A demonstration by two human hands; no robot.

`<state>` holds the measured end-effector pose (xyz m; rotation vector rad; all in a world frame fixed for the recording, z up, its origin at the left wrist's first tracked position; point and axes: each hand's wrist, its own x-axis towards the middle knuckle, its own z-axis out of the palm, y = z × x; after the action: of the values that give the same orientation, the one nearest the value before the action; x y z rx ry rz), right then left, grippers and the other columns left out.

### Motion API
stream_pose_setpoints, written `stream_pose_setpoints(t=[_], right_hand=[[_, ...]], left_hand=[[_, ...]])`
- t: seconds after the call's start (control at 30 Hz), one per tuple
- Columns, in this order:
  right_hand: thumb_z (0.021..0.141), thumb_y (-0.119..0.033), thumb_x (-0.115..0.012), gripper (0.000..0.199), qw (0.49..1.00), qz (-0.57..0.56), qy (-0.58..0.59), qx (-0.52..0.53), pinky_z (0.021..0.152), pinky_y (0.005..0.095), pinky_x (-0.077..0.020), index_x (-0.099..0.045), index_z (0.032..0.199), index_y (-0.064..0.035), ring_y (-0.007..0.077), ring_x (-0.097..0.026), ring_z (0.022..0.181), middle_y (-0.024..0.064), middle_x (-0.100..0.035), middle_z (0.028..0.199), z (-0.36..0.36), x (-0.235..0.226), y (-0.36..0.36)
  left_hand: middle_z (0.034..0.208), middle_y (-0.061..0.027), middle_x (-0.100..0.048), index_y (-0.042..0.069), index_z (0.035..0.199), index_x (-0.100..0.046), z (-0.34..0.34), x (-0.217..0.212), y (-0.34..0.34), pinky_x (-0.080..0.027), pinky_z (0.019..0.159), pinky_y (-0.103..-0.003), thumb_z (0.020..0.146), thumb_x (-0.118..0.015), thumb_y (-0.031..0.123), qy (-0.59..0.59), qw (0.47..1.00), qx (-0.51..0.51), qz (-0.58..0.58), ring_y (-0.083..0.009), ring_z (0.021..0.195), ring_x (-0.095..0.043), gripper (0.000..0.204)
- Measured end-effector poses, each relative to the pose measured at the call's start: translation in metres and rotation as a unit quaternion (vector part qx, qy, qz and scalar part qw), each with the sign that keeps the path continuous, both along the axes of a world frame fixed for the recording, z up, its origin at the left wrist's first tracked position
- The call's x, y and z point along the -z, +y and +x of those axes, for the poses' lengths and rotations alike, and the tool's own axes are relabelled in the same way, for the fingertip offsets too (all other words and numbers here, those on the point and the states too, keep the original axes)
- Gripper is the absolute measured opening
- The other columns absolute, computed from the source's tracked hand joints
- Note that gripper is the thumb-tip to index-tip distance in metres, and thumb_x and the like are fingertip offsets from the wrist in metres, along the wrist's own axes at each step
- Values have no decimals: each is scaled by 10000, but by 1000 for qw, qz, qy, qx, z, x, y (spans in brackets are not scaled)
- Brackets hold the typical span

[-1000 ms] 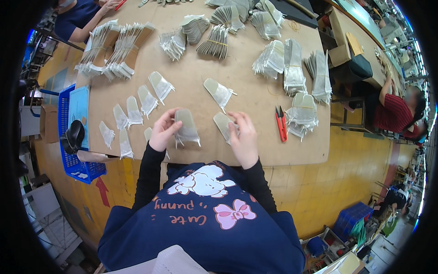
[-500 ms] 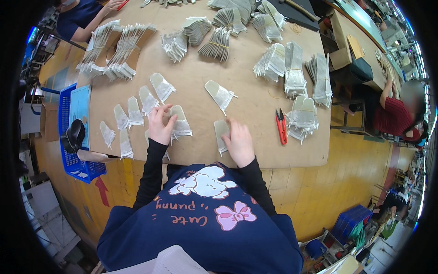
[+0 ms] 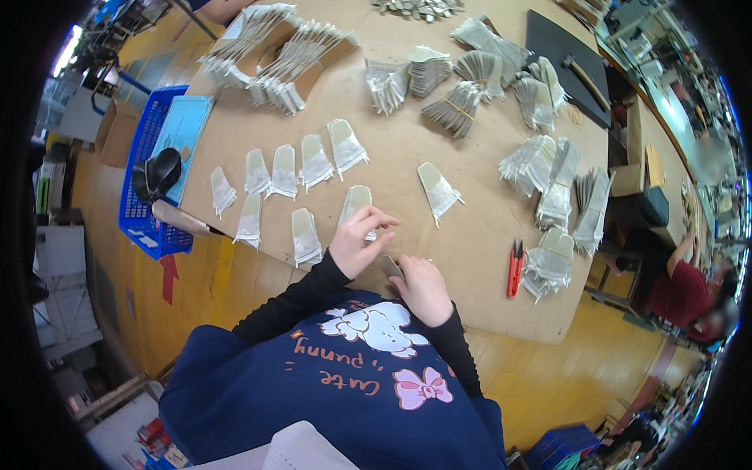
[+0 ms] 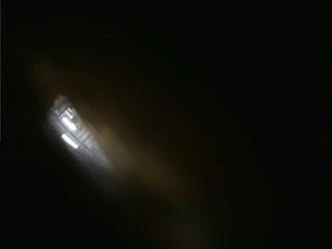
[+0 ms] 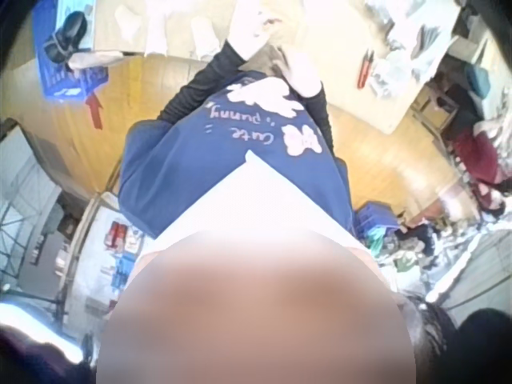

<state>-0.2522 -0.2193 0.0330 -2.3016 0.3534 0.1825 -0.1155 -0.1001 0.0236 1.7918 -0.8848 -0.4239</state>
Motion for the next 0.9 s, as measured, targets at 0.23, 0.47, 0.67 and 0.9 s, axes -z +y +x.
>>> stream_pose_setpoints(t=[0.23, 0.47, 0.67, 0.9], right_hand=[[835, -78, -593, 283, 968, -177, -121, 130, 858, 438, -424, -511, 1079, 39, 402, -503, 1029, 226, -517, 1136, 41, -5, -46], [782, -29, -608, 418, 973, -187, -105, 84, 897, 449, -421, -486, 1182, -17, 405, -491, 1063, 217, -508, 1159, 71, 38, -58], [825, 31, -560, 383, 960, 41, -165, 224, 714, 405, -460, -498, 1198, -25, 346, -563, 829, 171, -532, 939, 34, 9, -35], [731, 59, -539, 381, 971, -229, -28, 56, 789, 436, -447, -509, 1110, 72, 381, -513, 917, 226, -516, 1034, -1, 6, -17]], left_hand=[[894, -91, -559, 48, 1125, -608, -13, -25, -6, -472, 770, -309, 802, -618, 27, 28, 999, -1, -40, -211, 844, -578, 325], [910, -82, -537, 64, 1010, -631, -32, -31, -5, -451, 809, -332, 832, -606, 49, 29, 993, 75, -81, -251, 880, -558, 180], [1087, -112, -491, 77, 1169, -558, -35, -26, -6, -410, 917, -383, 804, -633, 73, -1, 999, 17, -44, -293, 1045, -491, 372], [1175, -134, -461, 100, 1327, -422, -31, 9, -29, -382, 998, -419, 755, -596, 80, -274, 957, 88, 23, -317, 1138, -448, 598]])
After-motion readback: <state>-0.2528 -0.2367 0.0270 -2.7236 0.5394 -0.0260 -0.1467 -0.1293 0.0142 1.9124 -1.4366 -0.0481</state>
